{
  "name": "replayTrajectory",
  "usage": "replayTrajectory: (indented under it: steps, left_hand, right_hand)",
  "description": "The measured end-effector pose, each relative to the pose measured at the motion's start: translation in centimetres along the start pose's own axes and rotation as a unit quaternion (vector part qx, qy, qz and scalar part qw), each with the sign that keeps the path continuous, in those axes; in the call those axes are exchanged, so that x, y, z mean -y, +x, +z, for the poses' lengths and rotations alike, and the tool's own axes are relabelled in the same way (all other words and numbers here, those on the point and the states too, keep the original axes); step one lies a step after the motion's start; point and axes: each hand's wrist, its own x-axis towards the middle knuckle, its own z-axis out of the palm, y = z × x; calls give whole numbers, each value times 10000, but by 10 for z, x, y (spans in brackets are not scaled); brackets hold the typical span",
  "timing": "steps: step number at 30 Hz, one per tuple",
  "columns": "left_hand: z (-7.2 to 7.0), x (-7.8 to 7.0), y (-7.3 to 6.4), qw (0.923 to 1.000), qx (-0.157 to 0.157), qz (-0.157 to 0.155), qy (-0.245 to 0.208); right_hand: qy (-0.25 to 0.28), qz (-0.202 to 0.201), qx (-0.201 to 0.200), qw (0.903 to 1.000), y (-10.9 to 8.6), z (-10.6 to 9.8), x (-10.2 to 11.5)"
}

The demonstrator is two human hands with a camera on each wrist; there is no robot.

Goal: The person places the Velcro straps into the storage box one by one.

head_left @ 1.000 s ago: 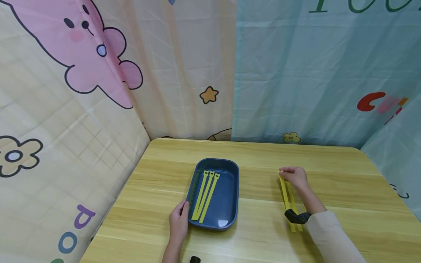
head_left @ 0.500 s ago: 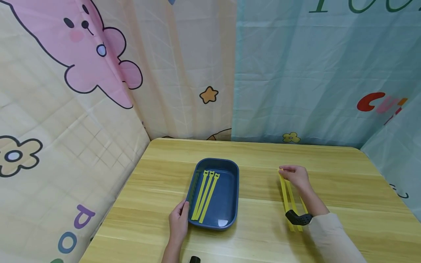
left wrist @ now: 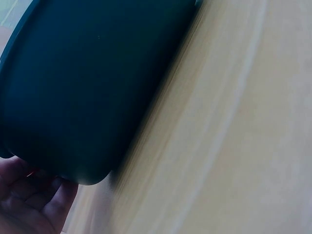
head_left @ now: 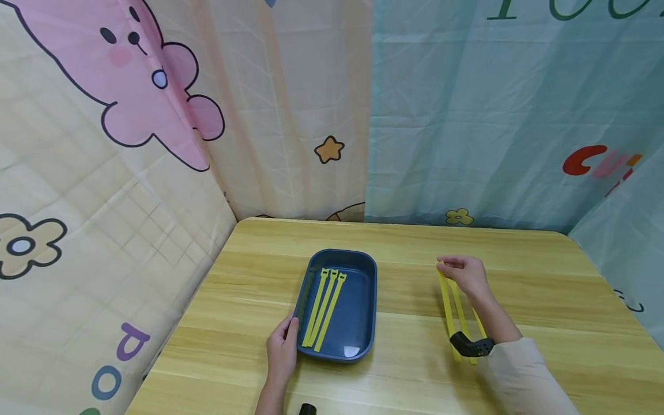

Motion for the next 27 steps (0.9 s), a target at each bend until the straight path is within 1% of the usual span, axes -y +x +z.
replayTrajectory:
  steps: [3, 10, 20, 27]
  left_hand:
    - [0, 0, 1, 10000, 34, 7, -14]
    - [1, 2, 1, 10000, 20, 7, 30]
    - [1, 2, 1, 10000, -7, 57, 20]
    - [2, 5, 2, 10000, 4, 12, 79]
  right_hand:
    - [-1, -95, -7, 10000, -2, 0, 5]
    - [147, -51, 24, 9999, -6, -1, 9]
    - [346, -301, 3, 9989, -10, -2, 17]
    - [422, -253, 30, 9988, -12, -2, 23]
